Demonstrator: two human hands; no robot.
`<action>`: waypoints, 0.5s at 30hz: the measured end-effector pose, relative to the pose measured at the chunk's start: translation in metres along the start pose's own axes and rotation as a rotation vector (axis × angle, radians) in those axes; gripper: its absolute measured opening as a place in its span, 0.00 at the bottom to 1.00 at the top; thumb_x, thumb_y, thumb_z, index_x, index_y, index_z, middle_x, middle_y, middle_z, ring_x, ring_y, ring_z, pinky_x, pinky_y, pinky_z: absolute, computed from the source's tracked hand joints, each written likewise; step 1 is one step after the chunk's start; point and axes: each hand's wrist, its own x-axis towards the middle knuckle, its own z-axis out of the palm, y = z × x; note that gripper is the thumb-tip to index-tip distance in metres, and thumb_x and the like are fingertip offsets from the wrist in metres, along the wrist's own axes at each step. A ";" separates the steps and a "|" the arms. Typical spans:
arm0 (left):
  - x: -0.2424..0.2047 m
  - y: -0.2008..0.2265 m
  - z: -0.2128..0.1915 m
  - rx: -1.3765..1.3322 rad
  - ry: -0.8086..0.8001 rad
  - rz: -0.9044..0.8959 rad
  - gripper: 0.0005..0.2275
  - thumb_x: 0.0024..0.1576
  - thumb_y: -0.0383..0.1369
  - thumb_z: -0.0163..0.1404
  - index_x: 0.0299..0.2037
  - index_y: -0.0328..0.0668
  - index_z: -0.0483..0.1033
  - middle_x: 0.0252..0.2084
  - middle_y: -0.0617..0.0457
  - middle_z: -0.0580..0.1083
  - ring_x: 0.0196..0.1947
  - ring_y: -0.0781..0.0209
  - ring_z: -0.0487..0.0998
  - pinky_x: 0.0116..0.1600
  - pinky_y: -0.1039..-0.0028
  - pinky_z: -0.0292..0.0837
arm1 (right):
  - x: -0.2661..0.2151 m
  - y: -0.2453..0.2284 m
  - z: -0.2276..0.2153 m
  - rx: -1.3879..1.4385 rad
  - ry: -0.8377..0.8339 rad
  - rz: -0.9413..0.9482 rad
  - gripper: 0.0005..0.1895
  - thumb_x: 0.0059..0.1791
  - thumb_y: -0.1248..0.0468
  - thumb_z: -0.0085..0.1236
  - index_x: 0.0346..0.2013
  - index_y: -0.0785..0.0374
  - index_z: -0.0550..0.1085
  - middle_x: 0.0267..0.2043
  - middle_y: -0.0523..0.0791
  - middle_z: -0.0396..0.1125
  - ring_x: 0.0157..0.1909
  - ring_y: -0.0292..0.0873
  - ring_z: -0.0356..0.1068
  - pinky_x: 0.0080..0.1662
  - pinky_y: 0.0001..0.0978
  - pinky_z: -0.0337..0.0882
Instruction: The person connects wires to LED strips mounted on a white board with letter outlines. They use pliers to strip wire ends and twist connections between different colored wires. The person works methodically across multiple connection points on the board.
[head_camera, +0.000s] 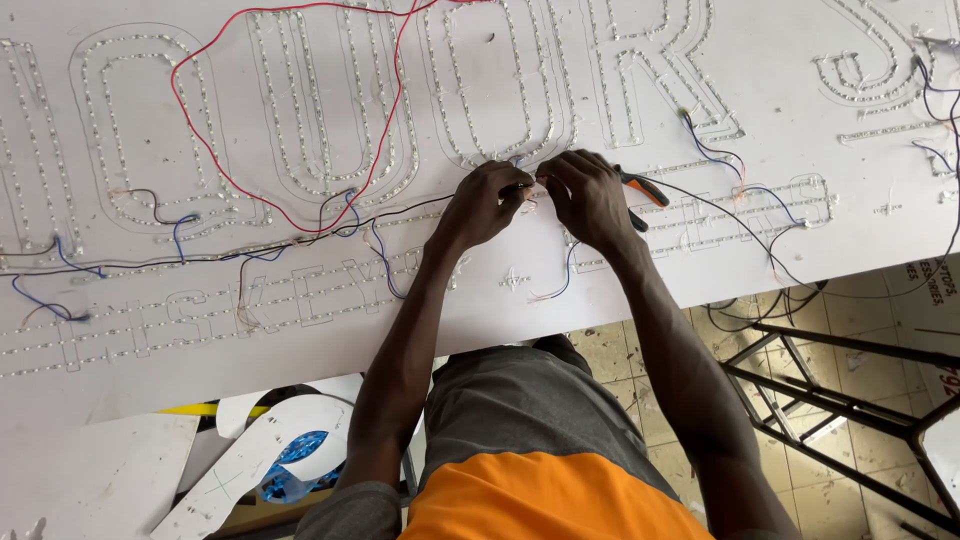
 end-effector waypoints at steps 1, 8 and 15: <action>-0.002 0.006 0.000 0.005 0.006 0.000 0.06 0.66 0.27 0.57 0.50 0.44 0.86 0.30 0.51 0.75 0.37 0.51 0.81 0.49 0.59 0.78 | 0.001 -0.004 -0.004 0.002 0.001 -0.007 0.04 0.58 0.70 0.64 0.43 0.58 0.83 0.37 0.48 0.76 0.41 0.58 0.79 0.43 0.49 0.77; -0.007 0.015 0.013 0.013 0.193 -0.056 0.06 0.64 0.28 0.59 0.49 0.47 0.82 0.29 0.56 0.76 0.37 0.55 0.81 0.48 0.61 0.80 | 0.018 -0.003 -0.013 -0.017 -0.103 -0.045 0.05 0.59 0.69 0.62 0.44 0.55 0.82 0.34 0.47 0.73 0.35 0.59 0.78 0.35 0.52 0.76; 0.000 0.016 0.030 -0.009 0.326 -0.005 0.06 0.60 0.25 0.62 0.45 0.46 0.81 0.29 0.53 0.77 0.37 0.53 0.81 0.49 0.60 0.80 | 0.022 0.019 -0.007 0.002 -0.150 -0.032 0.06 0.58 0.67 0.63 0.46 0.51 0.81 0.33 0.45 0.73 0.31 0.61 0.77 0.32 0.55 0.75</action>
